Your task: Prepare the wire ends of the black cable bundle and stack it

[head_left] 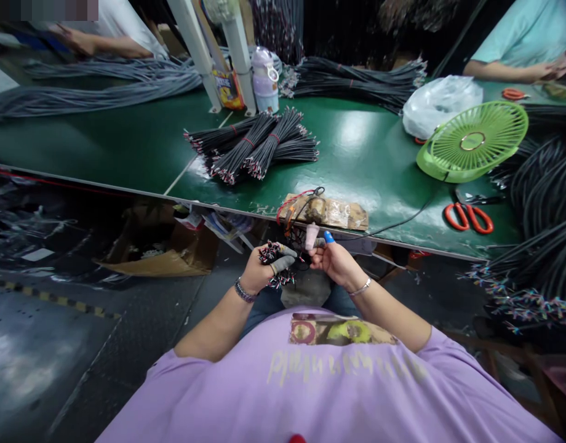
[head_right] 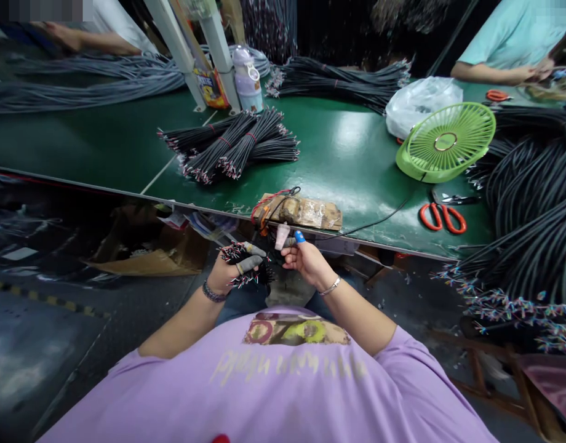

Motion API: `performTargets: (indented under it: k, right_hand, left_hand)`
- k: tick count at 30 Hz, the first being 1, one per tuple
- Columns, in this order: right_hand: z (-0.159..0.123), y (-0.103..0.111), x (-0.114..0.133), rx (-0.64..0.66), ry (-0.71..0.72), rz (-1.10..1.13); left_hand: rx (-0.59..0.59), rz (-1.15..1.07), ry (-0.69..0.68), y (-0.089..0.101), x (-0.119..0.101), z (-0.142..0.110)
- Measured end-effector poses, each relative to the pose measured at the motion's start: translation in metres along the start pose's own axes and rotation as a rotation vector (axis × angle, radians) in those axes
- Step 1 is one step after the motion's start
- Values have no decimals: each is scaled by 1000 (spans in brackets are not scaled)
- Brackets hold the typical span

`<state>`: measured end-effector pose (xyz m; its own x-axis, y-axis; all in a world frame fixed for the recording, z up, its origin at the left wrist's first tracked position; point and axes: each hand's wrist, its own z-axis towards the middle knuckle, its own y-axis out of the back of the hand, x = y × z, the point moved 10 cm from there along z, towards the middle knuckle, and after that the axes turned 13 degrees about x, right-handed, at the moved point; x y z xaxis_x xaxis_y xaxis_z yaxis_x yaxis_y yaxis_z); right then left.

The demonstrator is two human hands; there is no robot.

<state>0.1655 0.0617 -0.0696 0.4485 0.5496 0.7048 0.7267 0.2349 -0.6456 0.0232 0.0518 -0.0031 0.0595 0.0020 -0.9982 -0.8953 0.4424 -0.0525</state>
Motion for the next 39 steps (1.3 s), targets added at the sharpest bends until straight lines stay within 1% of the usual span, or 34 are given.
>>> performTargets:
  k: [4, 8, 12, 16, 21, 27, 30, 33, 36, 39]
  right_hand:
    - [9, -19, 7, 104, -45, 50]
    - [11, -26, 12, 131, -33, 50]
    - [11, -25, 12, 117, -14, 68]
    - [12, -22, 8, 46, -29, 131]
    - [14, -19, 8, -31, 21, 188]
    - [14, -19, 4, -6, 42, 193]
    - [12, -21, -2, 33, 19, 210]
    - [8, -20, -8, 67, -6, 234]
    - [2, -14, -14, 54, -31, 245]
    - [-7, -4, -23, 6, -52, 265]
  left_hand:
    - [-73, -78, -21, 2, -3, 7]
    - [-102, -92, -30, -1, -4, 11]
    - [-109, -99, -38, -2, -1, 14]
    - [-98, -114, -17, -4, 3, 14]
    - [-86, -85, 9, -7, 5, 15]
    - [-85, -60, 9, -7, 13, 17]
    - [-75, -75, -9, -8, 12, 17]
    - [-81, -63, 5, -9, 9, 13]
    - [-86, -24, 35, -9, 7, 6]
    - [-80, 13, 45, -9, 5, -2]
